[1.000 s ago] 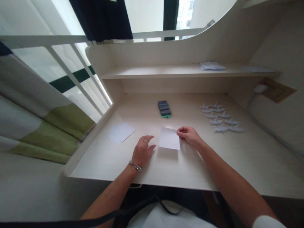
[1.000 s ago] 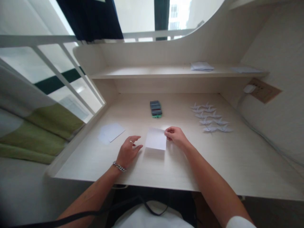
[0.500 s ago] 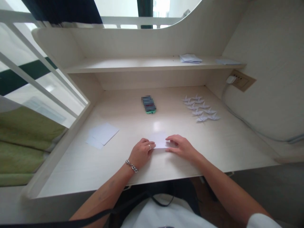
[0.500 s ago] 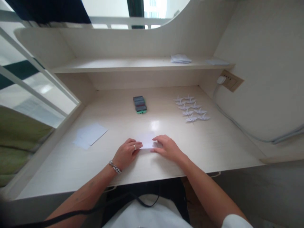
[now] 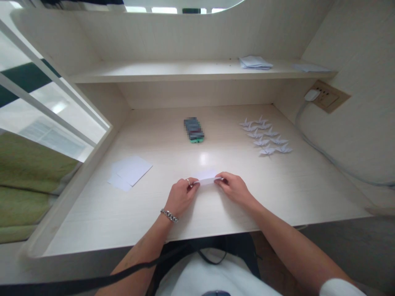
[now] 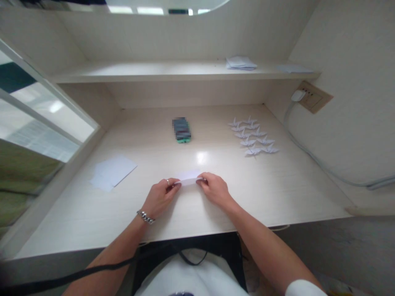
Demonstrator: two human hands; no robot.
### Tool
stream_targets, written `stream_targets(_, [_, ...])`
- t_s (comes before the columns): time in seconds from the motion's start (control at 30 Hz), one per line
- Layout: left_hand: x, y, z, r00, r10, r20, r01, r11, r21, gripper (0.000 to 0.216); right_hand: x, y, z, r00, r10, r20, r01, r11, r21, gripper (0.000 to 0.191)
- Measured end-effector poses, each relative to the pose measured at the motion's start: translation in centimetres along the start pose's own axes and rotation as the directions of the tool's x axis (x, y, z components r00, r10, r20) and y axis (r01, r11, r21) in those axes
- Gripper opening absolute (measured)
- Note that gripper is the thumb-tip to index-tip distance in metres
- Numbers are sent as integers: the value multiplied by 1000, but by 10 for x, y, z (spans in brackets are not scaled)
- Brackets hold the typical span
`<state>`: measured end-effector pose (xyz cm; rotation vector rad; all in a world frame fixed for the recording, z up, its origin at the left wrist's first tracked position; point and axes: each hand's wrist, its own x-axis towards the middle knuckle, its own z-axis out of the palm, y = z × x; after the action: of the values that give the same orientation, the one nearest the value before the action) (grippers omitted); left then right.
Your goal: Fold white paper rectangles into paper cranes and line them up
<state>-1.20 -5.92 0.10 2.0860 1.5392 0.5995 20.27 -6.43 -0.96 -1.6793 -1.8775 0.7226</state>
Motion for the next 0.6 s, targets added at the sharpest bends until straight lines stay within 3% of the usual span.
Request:
stream_targets(0.27, [14, 11, 8, 954, -290, -76, 289, 957, -36, 28, 20, -9, -3, 976, 216, -23, -216, 976, 18, 19])
stream_targets(0.47, [23, 12, 5, 919, -388, -68, 388, 922, -2, 29, 25, -14, -3, 951, 309, -18, -309, 951, 14, 19])
stream_targets(0.6, [25, 13, 4, 908, -412, -69, 415, 910, 28, 32, 25, -17, -2, 952, 304, -31, -305, 952, -33, 15])
